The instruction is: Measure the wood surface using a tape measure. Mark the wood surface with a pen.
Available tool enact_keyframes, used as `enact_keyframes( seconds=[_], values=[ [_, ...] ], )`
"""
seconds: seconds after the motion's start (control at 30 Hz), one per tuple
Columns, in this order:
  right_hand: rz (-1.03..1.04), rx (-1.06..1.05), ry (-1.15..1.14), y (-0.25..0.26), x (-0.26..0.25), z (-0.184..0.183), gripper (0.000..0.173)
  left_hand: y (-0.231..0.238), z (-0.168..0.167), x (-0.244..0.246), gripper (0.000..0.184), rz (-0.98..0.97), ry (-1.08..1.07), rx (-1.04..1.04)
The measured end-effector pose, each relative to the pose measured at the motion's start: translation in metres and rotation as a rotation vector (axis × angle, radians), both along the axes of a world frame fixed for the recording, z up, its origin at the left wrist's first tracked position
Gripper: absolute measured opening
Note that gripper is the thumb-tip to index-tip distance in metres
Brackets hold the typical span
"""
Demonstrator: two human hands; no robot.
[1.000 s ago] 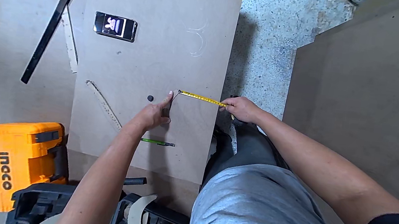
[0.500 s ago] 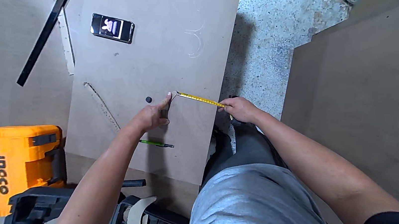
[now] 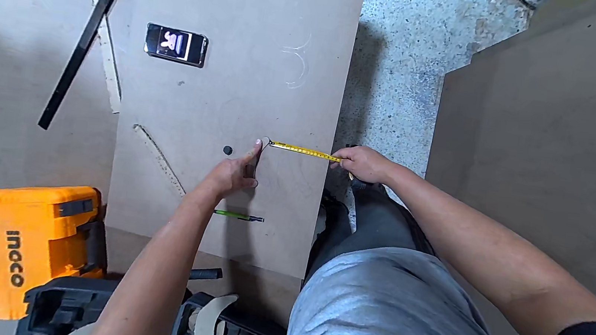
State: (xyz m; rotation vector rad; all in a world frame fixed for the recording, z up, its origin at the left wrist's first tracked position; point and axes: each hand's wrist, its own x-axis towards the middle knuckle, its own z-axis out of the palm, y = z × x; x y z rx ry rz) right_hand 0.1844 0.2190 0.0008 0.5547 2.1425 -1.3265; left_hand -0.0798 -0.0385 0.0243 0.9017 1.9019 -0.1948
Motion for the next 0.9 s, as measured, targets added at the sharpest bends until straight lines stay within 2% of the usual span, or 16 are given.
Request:
enact_keyframes(
  seconds=[0.9],
  values=[
    [-0.048,-0.014,0.03,-0.002,0.0019,-0.002,0.032,-0.002,-0.0029,-0.0033,0.108,0.032,-0.03,0.053]
  ],
)
